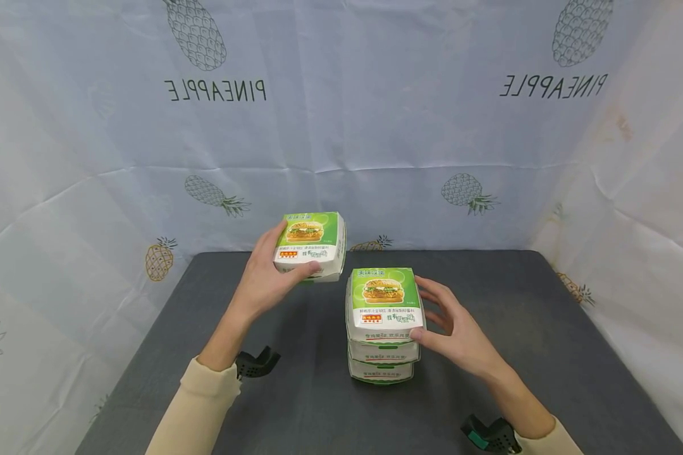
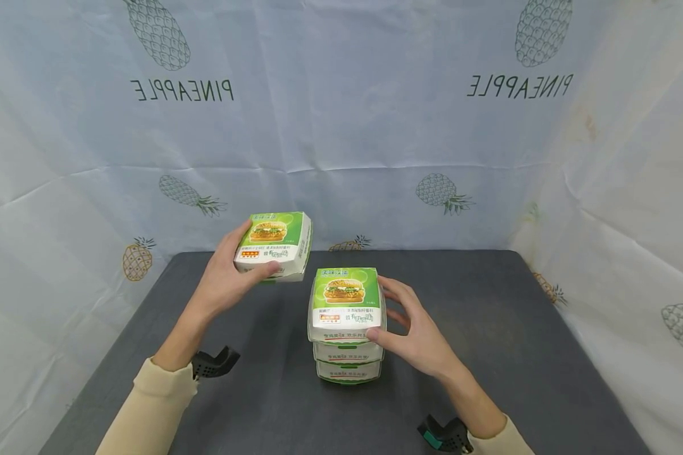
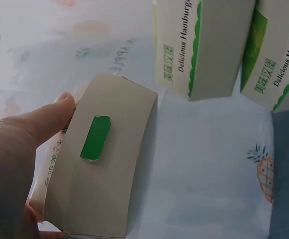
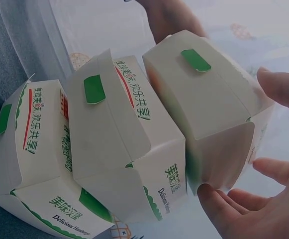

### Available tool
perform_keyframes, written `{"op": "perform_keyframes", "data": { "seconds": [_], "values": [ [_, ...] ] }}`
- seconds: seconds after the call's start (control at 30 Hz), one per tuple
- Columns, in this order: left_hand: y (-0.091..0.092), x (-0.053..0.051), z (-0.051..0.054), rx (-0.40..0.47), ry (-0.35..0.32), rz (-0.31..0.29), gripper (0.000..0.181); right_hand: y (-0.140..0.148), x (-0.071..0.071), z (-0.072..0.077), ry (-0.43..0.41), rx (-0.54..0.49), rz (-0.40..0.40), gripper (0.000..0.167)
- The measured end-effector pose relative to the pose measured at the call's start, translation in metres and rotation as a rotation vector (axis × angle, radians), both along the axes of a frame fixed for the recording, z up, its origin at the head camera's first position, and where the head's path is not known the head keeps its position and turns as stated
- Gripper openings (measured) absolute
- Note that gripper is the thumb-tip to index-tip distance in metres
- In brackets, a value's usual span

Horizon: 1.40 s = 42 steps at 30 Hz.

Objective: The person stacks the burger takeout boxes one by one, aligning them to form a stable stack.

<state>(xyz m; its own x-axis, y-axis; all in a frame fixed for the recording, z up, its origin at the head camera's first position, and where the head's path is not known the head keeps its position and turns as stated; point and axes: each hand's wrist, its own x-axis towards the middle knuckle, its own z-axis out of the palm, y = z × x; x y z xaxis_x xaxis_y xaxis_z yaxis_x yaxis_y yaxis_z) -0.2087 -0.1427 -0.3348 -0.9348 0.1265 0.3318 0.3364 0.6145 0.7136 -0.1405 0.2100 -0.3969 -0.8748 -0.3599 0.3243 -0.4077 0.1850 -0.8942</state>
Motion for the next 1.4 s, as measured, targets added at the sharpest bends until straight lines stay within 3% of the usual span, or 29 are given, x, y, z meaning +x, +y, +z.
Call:
{"op": "perform_keyframes", "data": {
  "seconds": [0.53, 1.4],
  "values": [
    [0.018, 0.015, 0.018, 0.036, 0.043, -0.064, 0.1, 0.0, 0.0, 0.0, 0.013, -0.005, 0.003, 0.078],
    [0.05, 0.032, 0.02, 0.038, 0.038, -0.173, 0.102, 0.0, 0.001, -0.001, 0.016, -0.006, 0.001, 0.078]
  ]
}}
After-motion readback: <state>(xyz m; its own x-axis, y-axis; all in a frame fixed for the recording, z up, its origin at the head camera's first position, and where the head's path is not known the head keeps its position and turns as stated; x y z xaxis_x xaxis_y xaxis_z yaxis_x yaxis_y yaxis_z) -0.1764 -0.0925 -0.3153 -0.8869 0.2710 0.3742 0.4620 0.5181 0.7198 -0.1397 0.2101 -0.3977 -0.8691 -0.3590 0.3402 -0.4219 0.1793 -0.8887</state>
